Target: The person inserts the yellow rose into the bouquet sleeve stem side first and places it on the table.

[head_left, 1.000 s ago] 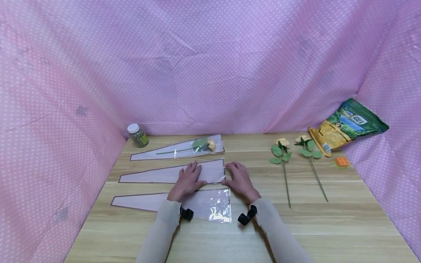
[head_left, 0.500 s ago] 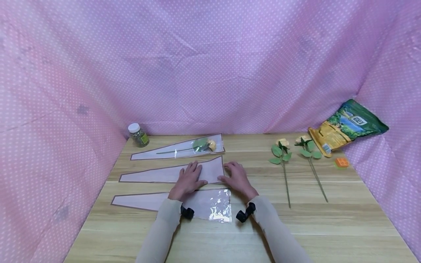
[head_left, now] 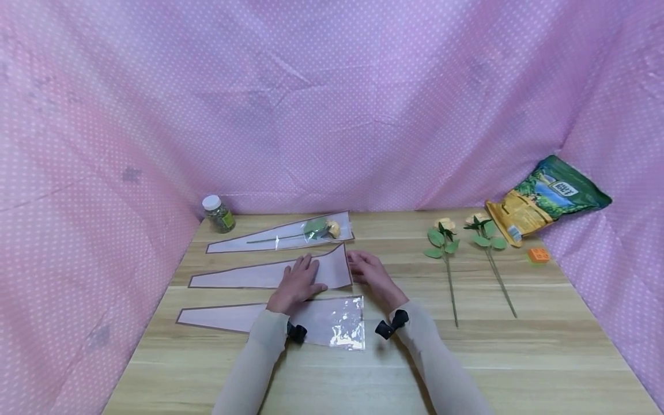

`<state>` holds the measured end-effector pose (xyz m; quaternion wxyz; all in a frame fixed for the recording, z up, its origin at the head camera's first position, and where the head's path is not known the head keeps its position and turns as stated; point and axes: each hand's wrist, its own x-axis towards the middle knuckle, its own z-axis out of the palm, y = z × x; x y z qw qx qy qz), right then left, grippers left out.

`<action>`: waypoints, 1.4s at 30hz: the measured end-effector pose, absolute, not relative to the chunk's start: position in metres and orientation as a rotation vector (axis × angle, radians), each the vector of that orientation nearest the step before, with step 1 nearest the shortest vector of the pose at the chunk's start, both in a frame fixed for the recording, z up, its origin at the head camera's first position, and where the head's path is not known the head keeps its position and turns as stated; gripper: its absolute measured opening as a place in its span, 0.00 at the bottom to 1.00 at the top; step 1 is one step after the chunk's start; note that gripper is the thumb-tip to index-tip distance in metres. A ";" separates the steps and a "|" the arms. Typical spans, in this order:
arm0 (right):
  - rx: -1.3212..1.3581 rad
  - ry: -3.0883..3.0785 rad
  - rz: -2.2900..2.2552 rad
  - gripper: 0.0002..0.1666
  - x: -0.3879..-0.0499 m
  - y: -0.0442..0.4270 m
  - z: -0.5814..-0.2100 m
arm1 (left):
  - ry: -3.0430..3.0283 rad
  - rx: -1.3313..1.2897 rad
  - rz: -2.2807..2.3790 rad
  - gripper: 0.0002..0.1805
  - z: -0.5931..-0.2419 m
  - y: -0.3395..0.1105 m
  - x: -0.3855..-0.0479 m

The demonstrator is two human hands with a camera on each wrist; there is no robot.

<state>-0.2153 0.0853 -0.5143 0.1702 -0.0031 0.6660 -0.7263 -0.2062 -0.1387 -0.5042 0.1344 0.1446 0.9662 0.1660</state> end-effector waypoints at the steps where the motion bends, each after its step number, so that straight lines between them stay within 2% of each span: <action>1: -0.001 1.867 -2.069 0.29 -0.215 0.085 -0.514 | 2.801 0.427 0.485 0.39 -0.504 -0.138 -0.206; 11: 0.004 1.723 -2.137 0.35 -0.216 0.080 -0.508 | 2.926 0.574 0.467 0.34 -0.501 -0.133 -0.207; 18: 0.004 1.658 -2.188 0.36 -0.215 0.078 -0.503 | 2.954 0.623 0.642 0.33 -0.506 -0.130 -0.212; 28: 0.055 1.655 -2.207 0.32 -0.213 0.072 -0.499 | 2.869 0.670 0.963 0.17 -0.501 -0.134 -0.215; 38: 0.002 1.692 -2.187 0.38 -0.211 0.062 -0.494 | 2.743 0.514 1.167 0.12 -0.486 -0.136 -0.221; 42: -0.049 1.689 -2.187 0.38 -0.211 0.058 -0.492 | 2.702 0.437 1.210 0.16 -0.480 -0.134 -0.223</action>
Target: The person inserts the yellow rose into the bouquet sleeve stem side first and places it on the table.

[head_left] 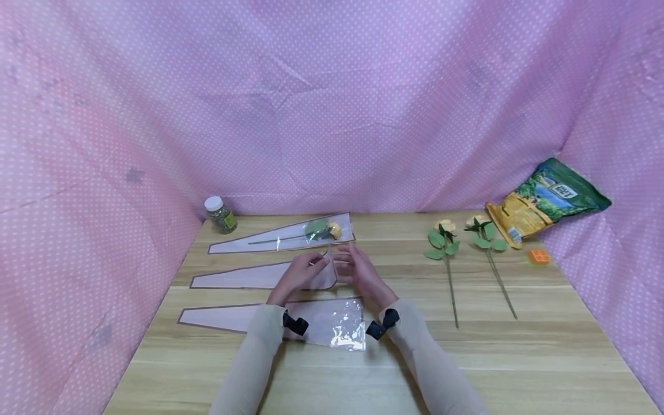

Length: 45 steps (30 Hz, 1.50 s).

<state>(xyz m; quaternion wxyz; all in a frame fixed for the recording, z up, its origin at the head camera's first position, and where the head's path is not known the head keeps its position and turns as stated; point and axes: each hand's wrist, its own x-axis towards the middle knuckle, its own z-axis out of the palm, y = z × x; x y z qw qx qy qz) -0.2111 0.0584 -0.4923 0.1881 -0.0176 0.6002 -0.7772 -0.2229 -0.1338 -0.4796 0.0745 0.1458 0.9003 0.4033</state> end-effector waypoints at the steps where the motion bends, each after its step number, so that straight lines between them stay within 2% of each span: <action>1: -0.061 1.682 -2.188 0.38 -0.211 0.058 -0.492 | 2.681 0.405 1.228 0.17 -0.478 -0.133 -0.222; 5: -0.086 1.665 -2.189 0.38 -0.211 0.055 -0.492 | 2.608 0.317 1.286 0.19 -0.475 -0.133 -0.222; 10: -0.088 1.663 -2.185 0.39 -0.211 0.052 -0.494 | 2.554 0.309 1.342 0.13 -0.477 -0.134 -0.222; 20: -0.098 1.684 -2.165 0.41 -0.209 0.052 -0.495 | 2.568 0.269 1.316 0.10 -0.479 -0.134 -0.223; 30: 0.043 1.776 -2.129 0.34 -0.209 0.051 -0.496 | 2.611 0.204 1.303 0.08 -0.478 -0.134 -0.220; 39: 0.086 1.845 -2.087 0.23 -0.213 0.043 -0.497 | 2.563 0.154 1.403 0.06 -0.486 -0.136 -0.220; 45: 0.052 1.999 -1.950 0.25 -0.216 0.032 -0.494 | 2.532 0.149 1.466 0.07 -0.489 -0.136 -0.220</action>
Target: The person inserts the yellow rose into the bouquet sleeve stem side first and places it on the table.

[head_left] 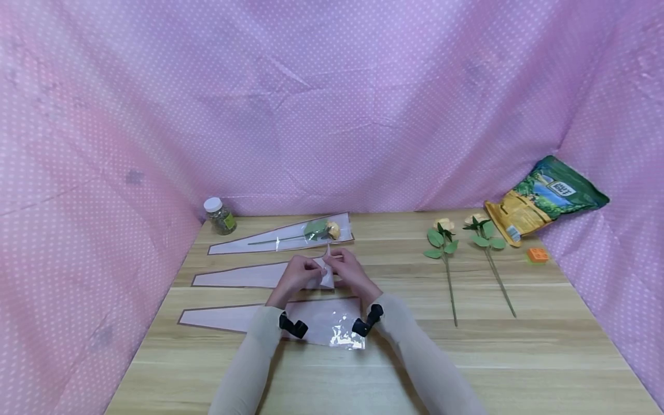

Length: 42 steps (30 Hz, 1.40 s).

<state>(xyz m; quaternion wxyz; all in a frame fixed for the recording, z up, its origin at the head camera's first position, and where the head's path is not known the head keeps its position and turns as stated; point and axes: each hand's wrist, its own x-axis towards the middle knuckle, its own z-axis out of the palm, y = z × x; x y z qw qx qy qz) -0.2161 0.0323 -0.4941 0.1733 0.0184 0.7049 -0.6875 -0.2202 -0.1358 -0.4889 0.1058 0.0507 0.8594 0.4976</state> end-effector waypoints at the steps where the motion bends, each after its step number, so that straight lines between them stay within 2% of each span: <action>1: 0.053 2.022 -1.931 0.25 -0.217 0.030 -0.494 | 2.531 0.152 1.471 0.07 -0.489 -0.136 -0.220; 13: 0.089 2.140 -1.923 0.20 -0.221 0.025 -0.494 | 2.519 0.144 1.520 0.07 -0.486 -0.134 -0.219; 24: 0.146 2.171 -1.891 0.23 -0.221 0.027 -0.491 | 2.522 0.144 1.548 0.06 -0.488 -0.131 -0.218; 29: 0.115 2.225 -1.851 0.24 -0.221 0.026 -0.489 | 2.522 0.149 1.536 0.06 -0.490 -0.130 -0.218; 36: 0.045 2.218 -1.892 0.18 -0.220 0.028 -0.494 | 2.528 0.115 1.546 0.06 -0.491 -0.132 -0.218; 42: -0.018 2.268 -1.932 0.20 -0.220 0.031 -0.498 | 2.511 0.097 1.597 0.06 -0.491 -0.133 -0.218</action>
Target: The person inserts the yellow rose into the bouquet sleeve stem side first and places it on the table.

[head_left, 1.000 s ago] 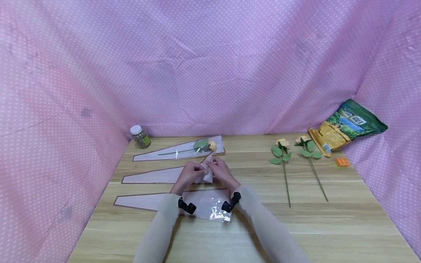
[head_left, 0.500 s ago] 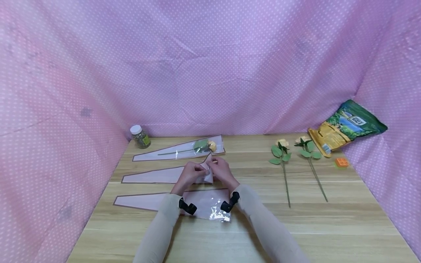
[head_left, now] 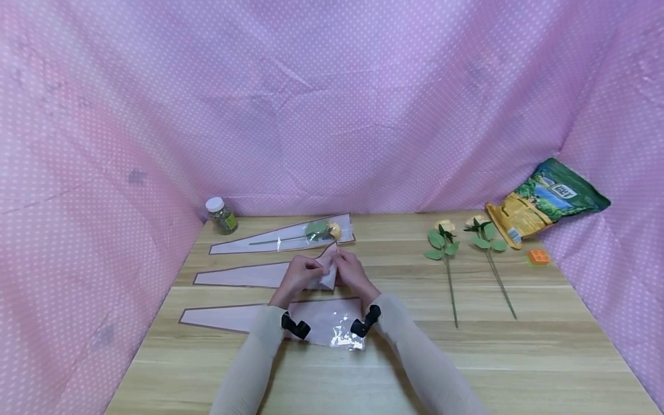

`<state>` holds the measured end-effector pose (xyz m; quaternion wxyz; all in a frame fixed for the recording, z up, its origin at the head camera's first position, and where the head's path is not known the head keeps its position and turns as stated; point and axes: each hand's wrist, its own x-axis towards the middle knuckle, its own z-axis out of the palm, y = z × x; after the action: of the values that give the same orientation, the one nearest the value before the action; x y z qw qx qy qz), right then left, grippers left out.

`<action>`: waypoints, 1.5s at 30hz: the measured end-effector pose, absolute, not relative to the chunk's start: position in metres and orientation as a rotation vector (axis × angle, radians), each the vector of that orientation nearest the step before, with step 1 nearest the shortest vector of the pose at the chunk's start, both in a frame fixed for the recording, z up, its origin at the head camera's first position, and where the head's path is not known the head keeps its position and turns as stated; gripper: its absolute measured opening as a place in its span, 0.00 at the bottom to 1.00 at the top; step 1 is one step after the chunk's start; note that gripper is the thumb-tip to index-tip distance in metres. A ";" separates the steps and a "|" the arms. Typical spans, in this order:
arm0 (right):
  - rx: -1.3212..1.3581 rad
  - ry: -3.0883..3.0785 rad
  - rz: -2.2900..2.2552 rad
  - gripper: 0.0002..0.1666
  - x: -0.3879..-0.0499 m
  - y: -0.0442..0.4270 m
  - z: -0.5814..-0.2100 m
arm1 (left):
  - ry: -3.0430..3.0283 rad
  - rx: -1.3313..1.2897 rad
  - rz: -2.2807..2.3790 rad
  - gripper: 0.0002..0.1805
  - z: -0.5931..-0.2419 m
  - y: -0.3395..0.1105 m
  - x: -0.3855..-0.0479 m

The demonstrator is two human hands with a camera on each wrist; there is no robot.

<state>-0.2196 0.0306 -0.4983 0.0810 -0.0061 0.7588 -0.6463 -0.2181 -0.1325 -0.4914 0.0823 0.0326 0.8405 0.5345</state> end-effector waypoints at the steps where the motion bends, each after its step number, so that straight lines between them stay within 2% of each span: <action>1: -0.017 2.263 -1.938 0.21 -0.219 0.031 -0.499 | 2.509 0.097 1.603 0.06 -0.492 -0.132 -0.218; 12: 0.093 2.061 -1.985 0.25 -0.220 0.042 -0.502 | 2.481 0.037 1.687 0.07 -0.491 -0.131 -0.216; 28: 0.157 2.060 -1.998 0.15 -0.223 0.055 -0.499 | 2.496 -0.148 1.665 0.07 -0.486 -0.125 -0.213; 36: 0.153 2.140 -1.963 0.10 -0.230 0.058 -0.502 | 2.668 -0.081 1.515 0.06 -0.487 -0.115 -0.207; 45: 0.107 2.289 -1.878 0.10 -0.237 0.059 -0.504 | 2.773 -0.040 1.442 0.06 -0.492 -0.102 -0.205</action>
<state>-0.2369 0.0593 -0.5039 0.0892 0.0359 0.7696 -0.6313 -0.2049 -0.1023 -0.4925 0.0077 -0.0128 0.8871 0.4614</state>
